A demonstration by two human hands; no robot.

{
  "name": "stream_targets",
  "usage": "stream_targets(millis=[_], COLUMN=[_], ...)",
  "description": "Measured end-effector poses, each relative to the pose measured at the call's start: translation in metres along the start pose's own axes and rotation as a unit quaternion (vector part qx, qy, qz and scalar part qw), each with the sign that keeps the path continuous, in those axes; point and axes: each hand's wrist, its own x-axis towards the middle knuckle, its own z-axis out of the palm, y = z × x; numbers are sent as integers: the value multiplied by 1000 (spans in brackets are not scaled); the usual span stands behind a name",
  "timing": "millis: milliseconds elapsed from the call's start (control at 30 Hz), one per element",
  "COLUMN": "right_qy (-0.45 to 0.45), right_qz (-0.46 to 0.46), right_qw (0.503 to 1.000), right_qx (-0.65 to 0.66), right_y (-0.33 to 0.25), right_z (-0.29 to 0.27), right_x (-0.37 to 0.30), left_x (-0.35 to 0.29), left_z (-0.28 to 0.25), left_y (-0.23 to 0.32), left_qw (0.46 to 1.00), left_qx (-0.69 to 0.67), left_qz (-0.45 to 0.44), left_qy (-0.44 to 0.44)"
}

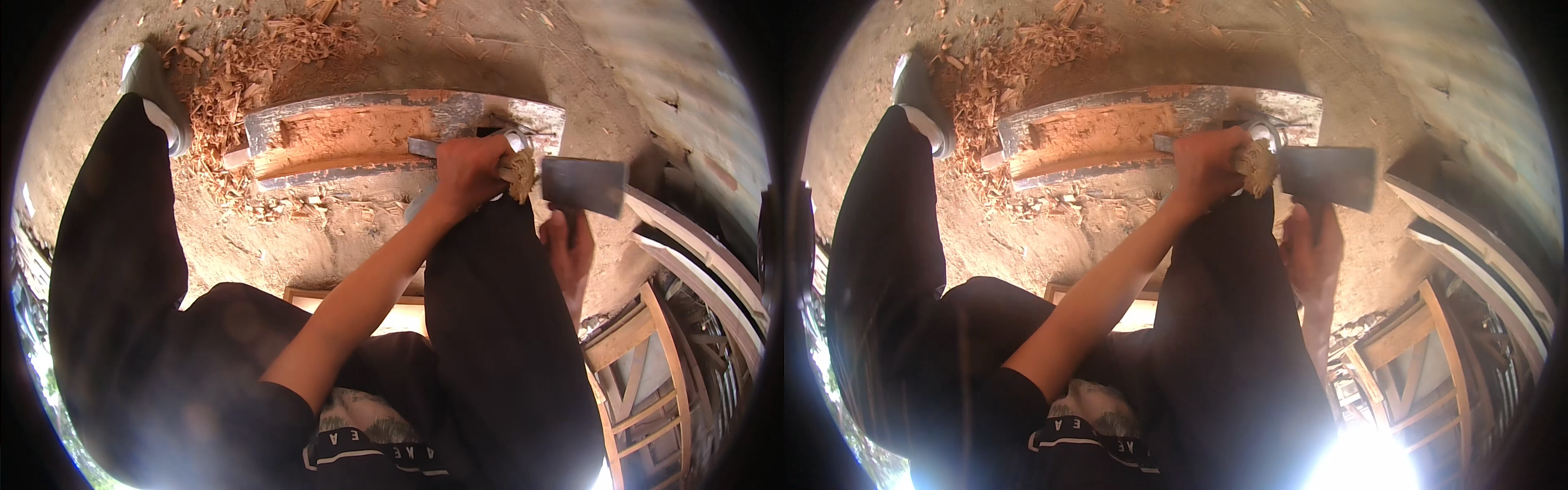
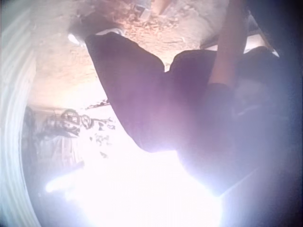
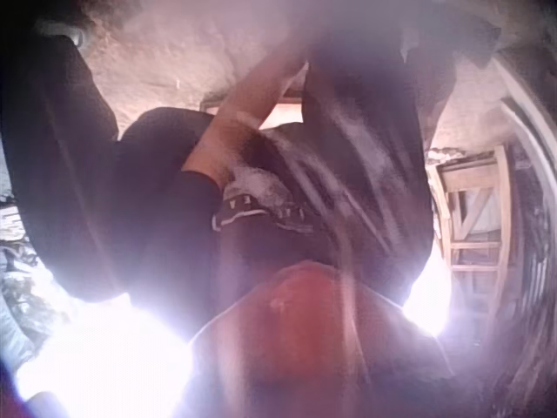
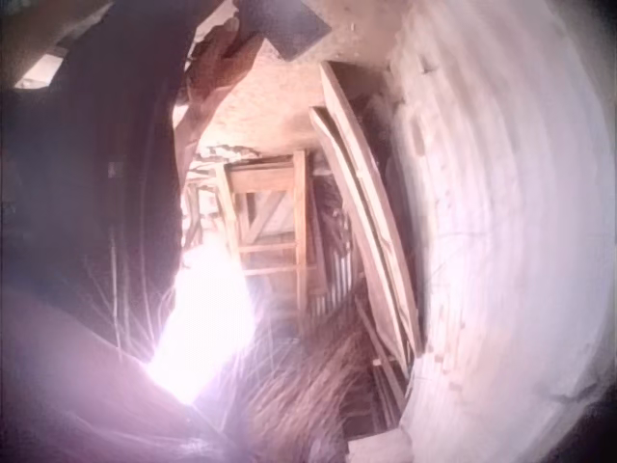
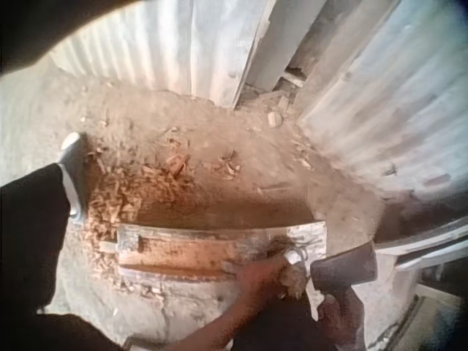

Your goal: The person sits on the ground and uses a small axe to carve a piece of wood placed between their feet. They repeatedly strike the wood to remove shavings and shape it.

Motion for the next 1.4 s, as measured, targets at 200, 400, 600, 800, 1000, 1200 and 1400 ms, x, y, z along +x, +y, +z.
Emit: stream_targets(millis=[200,400,600,800,1000,1200,1400], right_qy=[136,97,11,81,162,-12,111], right_qz=[-181,-89,-43,-159,-91,-32,-179], right_qw=[971,991,999,981,967,999,976], right_qx=[-71,20,10,-76,177,-13,-51], right_y=[24,4,-16,39,-7,1,43], right_z=[8,8,1,12,19,-1,8], right_x=[3,-4,4,17,-4,11,24], left_x=[10,11,10,8,8,2,9], left_z=[6,2,0,-1,5,4,6], left_y=[7,5,3,3,2,1,3], left_qw=[998,998,999,1000,999,1000,998], left_qx=[-12,-6,-24,2,3,12,11], left_qz=[22,25,3,1,14,-5,22], left_qy=[64,63,31,22,32,0,59])
